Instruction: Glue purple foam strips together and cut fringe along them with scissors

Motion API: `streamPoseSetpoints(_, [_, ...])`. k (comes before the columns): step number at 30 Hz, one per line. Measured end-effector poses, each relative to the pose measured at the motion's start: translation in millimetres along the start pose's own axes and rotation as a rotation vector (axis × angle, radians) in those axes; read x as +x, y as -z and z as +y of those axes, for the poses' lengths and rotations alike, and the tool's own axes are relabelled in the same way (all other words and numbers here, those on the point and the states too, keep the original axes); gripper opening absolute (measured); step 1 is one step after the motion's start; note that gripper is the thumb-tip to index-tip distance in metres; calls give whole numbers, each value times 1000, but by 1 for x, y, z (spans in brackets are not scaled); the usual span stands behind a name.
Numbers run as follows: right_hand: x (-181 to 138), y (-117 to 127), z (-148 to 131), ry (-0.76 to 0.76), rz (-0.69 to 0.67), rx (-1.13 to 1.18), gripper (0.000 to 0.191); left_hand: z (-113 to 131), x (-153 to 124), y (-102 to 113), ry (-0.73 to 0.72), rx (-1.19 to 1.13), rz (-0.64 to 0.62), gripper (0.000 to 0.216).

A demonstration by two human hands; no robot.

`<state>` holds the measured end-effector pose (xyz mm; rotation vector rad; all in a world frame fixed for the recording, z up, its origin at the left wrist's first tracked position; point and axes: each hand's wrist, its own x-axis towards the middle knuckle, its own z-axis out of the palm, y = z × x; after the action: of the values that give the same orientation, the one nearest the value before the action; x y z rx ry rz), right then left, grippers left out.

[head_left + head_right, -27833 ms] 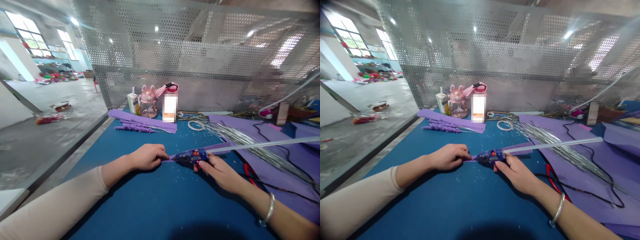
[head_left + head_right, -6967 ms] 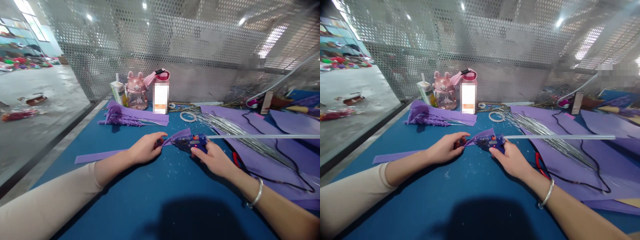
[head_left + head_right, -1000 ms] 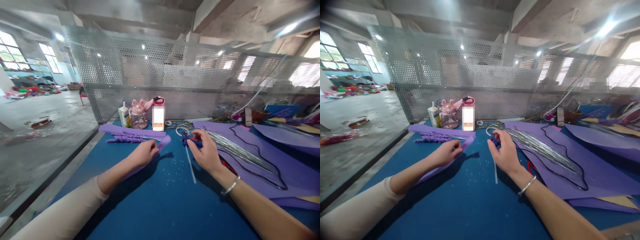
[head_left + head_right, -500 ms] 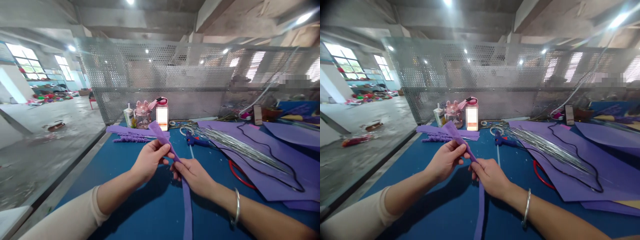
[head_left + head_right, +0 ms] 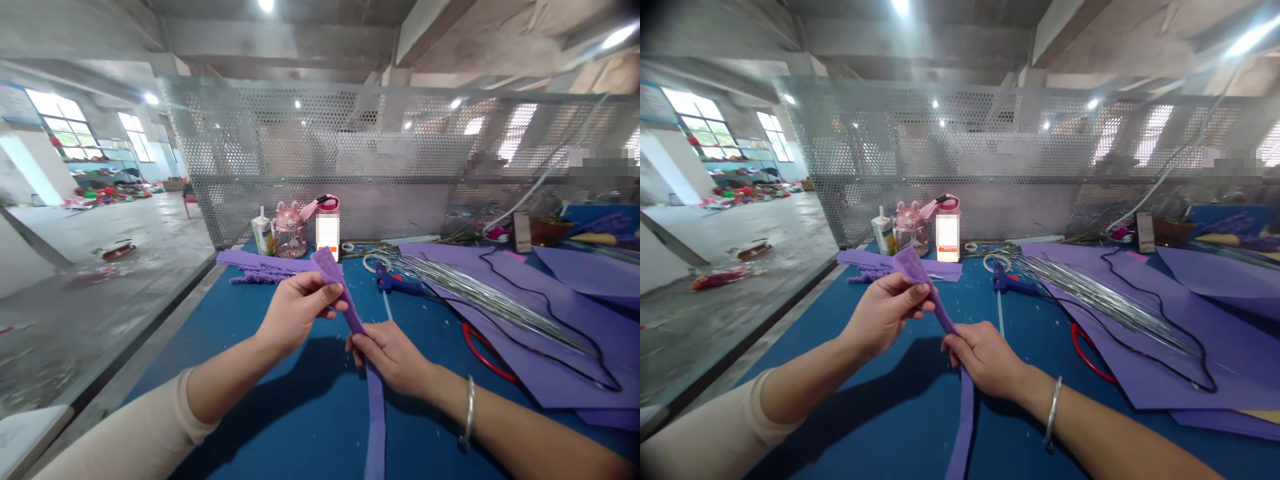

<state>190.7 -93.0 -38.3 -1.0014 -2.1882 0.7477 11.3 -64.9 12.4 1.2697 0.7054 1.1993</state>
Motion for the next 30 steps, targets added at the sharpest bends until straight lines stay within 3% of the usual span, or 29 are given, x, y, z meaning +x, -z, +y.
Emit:
streamPoseSetpoints(17, [1, -4, 10, 46, -53, -78, 34, 12, 0, 3, 3, 93, 47, 17])
streamPoseSetpoints(30, [2, -2, 17, 68, -116, -108, 38, 7, 7, 8, 15, -59, 46, 21])
